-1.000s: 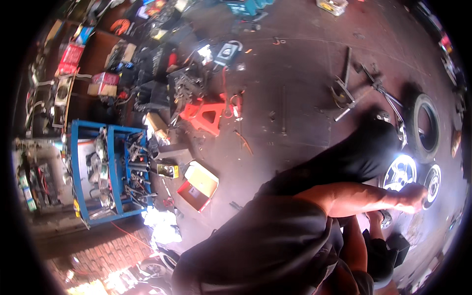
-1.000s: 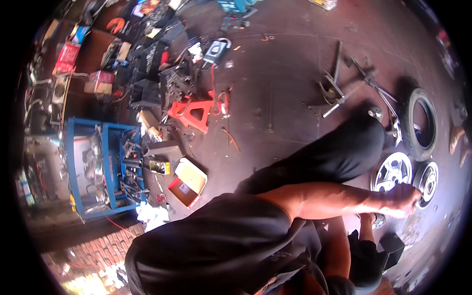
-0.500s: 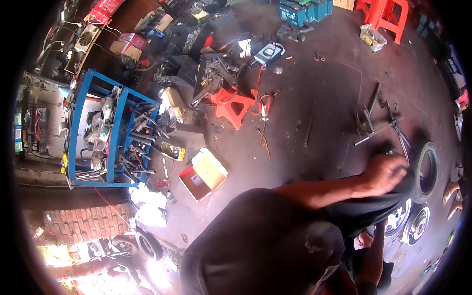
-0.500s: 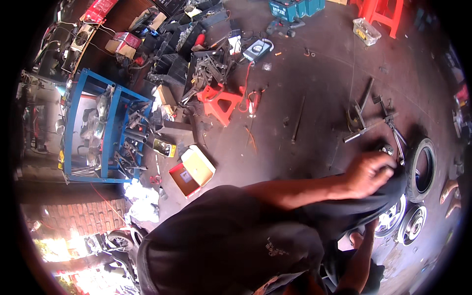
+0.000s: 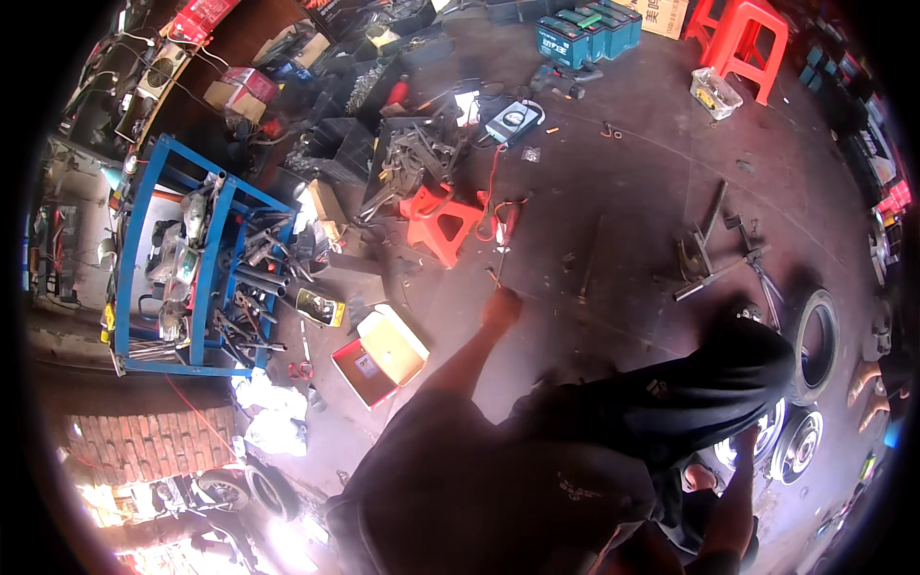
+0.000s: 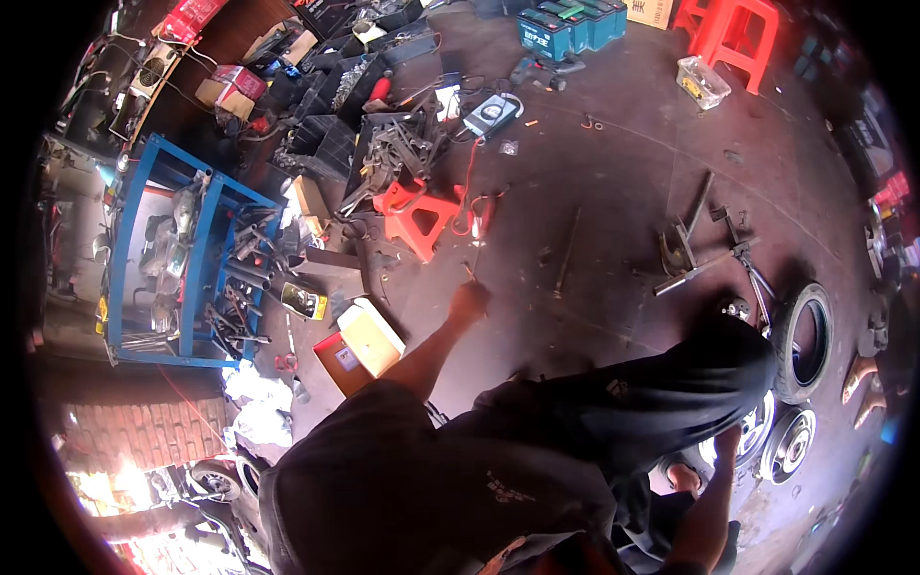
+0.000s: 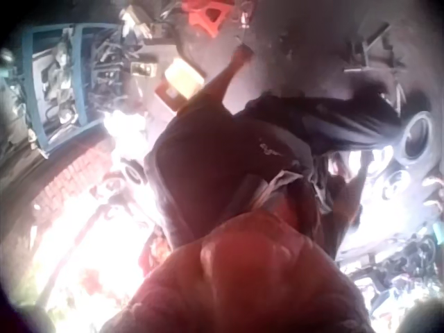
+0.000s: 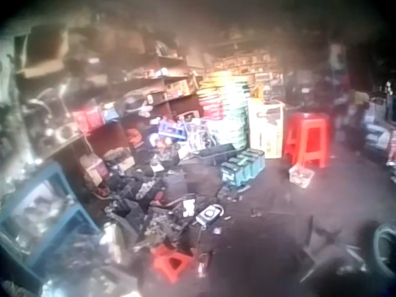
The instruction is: The person cleans a wheel rim with a cloth, uses pliers to pull on a valve stem, and uses a screwdriver to pry at the central hub of a separate wheel assembly.
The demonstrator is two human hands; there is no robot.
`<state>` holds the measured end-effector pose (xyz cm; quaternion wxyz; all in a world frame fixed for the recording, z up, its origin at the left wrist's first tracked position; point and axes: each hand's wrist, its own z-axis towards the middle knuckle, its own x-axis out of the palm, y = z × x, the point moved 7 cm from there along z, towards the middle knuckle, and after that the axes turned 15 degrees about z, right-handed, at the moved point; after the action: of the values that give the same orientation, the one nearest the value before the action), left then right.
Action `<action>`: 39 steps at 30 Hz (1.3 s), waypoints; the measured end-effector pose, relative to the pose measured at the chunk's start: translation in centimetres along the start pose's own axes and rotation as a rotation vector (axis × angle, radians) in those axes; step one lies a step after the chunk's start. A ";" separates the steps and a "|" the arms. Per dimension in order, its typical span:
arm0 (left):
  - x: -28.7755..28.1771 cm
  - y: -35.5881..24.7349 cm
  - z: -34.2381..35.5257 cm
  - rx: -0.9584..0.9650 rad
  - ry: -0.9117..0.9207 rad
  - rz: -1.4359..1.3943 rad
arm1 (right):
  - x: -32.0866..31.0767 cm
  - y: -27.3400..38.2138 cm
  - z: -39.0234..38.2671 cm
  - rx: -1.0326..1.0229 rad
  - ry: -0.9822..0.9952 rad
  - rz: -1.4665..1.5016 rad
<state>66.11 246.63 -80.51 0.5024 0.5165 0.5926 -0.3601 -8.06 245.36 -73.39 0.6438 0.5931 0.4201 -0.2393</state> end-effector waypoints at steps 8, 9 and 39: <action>2.5 -8.4 -6.5 0.020 0.207 -0.512 | -14.7 -2.3 4.3 0.140 -0.108 -0.112; 2.9 -10.0 -6.2 0.131 0.149 -0.432 | -16.8 -0.9 5.1 -0.033 -0.239 -0.126; -57.7 -37.8 -23.4 2.510 0.522 -0.252 | -20.6 10.6 3.3 0.095 -0.421 0.078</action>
<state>21.84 246.45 -22.68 -0.4920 0.6287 -0.0253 -0.6017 -9.63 240.15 -50.59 0.6975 0.5754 0.2414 -0.3522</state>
